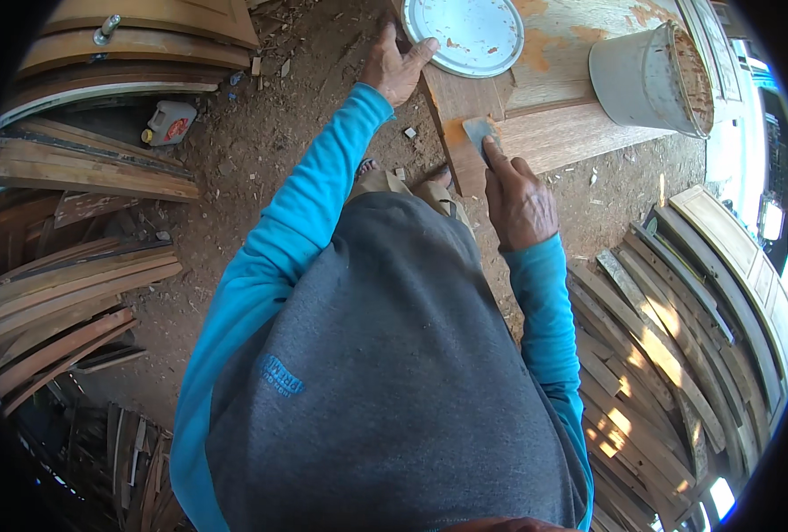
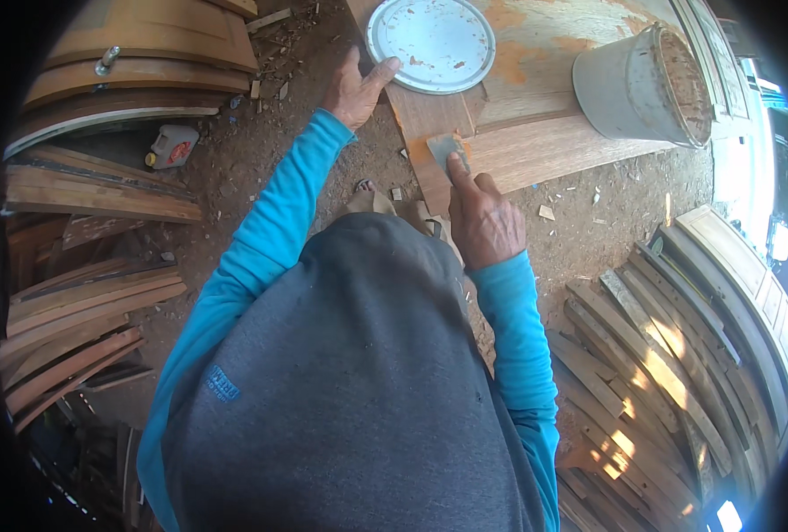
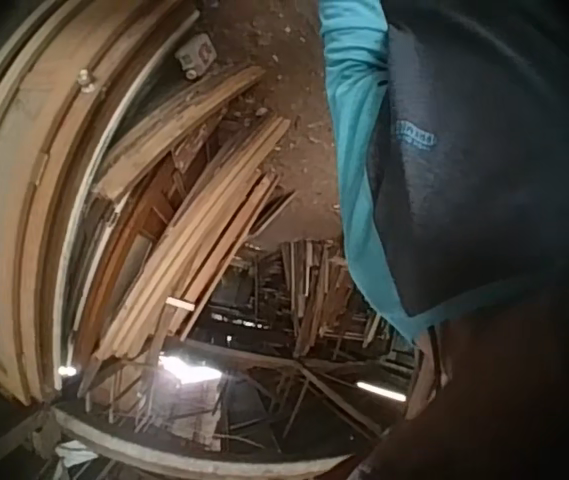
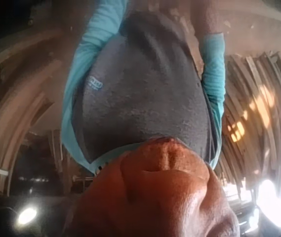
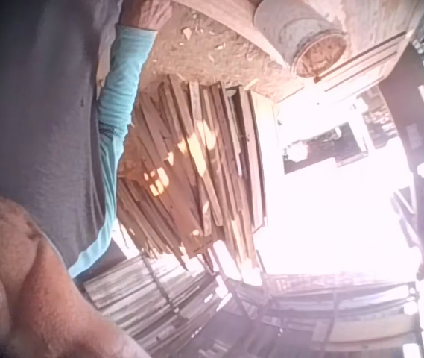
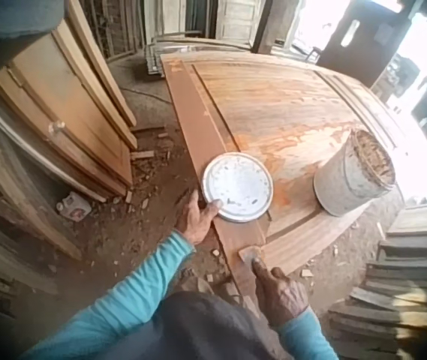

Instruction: The person applies wood filler to a wooden door using a putty knife. They take filler from a bucket, spread it across the wooden surface, and then cover the bucket with a lid.

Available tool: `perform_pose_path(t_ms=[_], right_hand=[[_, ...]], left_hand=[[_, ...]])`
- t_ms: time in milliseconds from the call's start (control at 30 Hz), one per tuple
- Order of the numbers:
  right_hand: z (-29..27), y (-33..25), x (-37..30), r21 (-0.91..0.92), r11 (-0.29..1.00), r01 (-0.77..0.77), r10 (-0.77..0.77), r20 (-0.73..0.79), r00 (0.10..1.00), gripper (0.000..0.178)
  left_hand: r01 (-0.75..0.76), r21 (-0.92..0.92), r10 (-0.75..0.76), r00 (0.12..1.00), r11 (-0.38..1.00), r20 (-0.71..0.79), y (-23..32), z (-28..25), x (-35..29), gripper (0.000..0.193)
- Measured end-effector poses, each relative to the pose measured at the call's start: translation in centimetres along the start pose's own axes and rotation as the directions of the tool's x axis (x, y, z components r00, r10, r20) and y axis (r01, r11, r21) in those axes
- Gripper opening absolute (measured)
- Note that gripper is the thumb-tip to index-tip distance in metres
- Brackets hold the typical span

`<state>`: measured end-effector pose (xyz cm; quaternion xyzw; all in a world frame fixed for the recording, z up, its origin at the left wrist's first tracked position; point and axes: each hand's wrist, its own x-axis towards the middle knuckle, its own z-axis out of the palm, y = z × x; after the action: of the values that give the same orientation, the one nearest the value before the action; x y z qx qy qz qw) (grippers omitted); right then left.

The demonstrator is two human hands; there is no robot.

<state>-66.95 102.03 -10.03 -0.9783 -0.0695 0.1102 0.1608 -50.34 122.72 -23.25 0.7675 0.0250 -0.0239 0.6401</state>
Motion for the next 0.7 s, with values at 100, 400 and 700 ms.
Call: perform_pose_path(t_ms=[100,400,700], right_hand=[[0.7,1.2,0.1,-0.042,0.999,0.008,-0.006,0.036,0.999,0.045],[-0.3,2.5,-0.4,-0.073,0.996,-0.049,0.053,0.05,0.997,0.046],[-1.3,2.1,-0.5,-0.021,1.0,-0.02,0.021,0.028,0.999,0.046]], left_hand=[[0.011,0.037,-0.01,1.0,0.999,-0.029,-3.0,-0.3,0.3,0.126],[-0.015,-0.017,0.014,1.0,1.0,-0.017,0.2,0.1,-0.8,0.106],[-0.02,-0.038,0.018,0.998,0.999,-0.058,-1.2,0.3,-0.5,0.114]])
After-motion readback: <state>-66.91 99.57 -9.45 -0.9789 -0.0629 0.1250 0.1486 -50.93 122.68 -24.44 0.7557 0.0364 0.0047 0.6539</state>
